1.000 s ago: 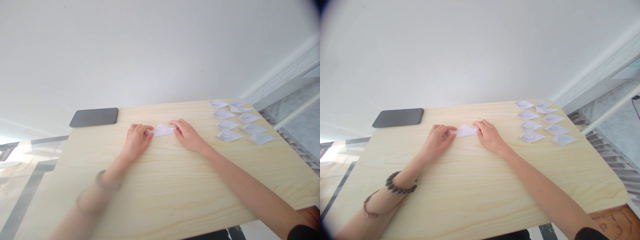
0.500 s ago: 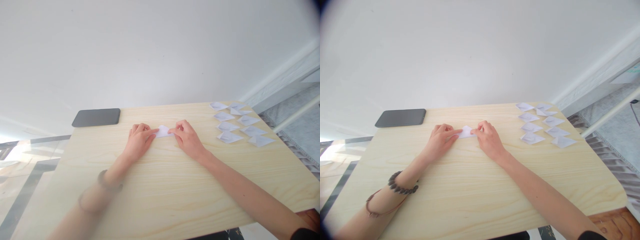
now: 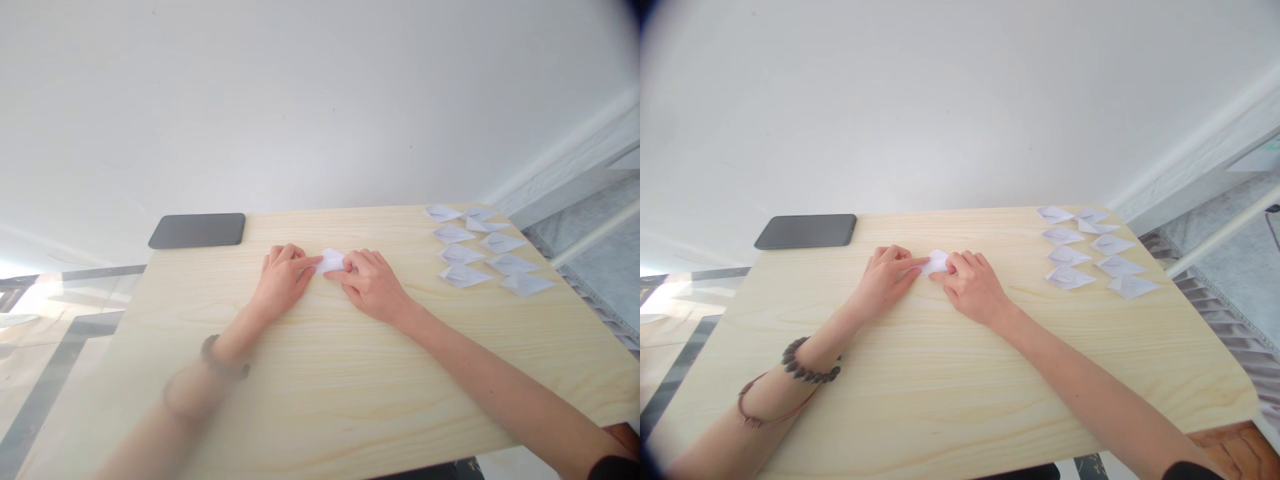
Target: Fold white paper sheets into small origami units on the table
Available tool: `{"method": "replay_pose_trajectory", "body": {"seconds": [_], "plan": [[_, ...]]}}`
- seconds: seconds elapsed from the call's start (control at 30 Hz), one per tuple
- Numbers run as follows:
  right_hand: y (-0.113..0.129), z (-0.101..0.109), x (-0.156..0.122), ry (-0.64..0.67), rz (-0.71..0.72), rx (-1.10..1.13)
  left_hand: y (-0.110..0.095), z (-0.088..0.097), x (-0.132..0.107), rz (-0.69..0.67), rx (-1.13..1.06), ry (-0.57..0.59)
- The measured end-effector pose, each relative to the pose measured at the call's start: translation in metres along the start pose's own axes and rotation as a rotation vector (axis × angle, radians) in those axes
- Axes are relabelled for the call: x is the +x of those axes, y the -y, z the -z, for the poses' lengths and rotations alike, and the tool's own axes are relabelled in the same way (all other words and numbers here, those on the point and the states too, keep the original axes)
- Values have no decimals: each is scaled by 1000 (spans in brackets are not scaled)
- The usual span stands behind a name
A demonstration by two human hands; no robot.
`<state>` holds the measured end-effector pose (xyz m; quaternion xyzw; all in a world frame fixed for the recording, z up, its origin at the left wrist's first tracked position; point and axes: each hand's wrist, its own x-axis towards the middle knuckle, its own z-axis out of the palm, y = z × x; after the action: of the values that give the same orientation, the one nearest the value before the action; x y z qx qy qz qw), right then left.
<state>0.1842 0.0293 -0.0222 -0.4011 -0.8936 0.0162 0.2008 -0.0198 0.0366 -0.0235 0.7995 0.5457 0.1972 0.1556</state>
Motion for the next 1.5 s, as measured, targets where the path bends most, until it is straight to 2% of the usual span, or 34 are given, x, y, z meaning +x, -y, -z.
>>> {"method": "replay_pose_trajectory", "body": {"seconds": [0.5,1.27,1.5], "plan": [[-16,4,-14,-65,-121,35,1,1,0,-1,-2,10],[-28,10,-18,-137,-207,-39,3,1,-2,-11,-4,-6],[-25,8,-13,-114,-175,123,-3,3,-6,-160,114,-58]]}}
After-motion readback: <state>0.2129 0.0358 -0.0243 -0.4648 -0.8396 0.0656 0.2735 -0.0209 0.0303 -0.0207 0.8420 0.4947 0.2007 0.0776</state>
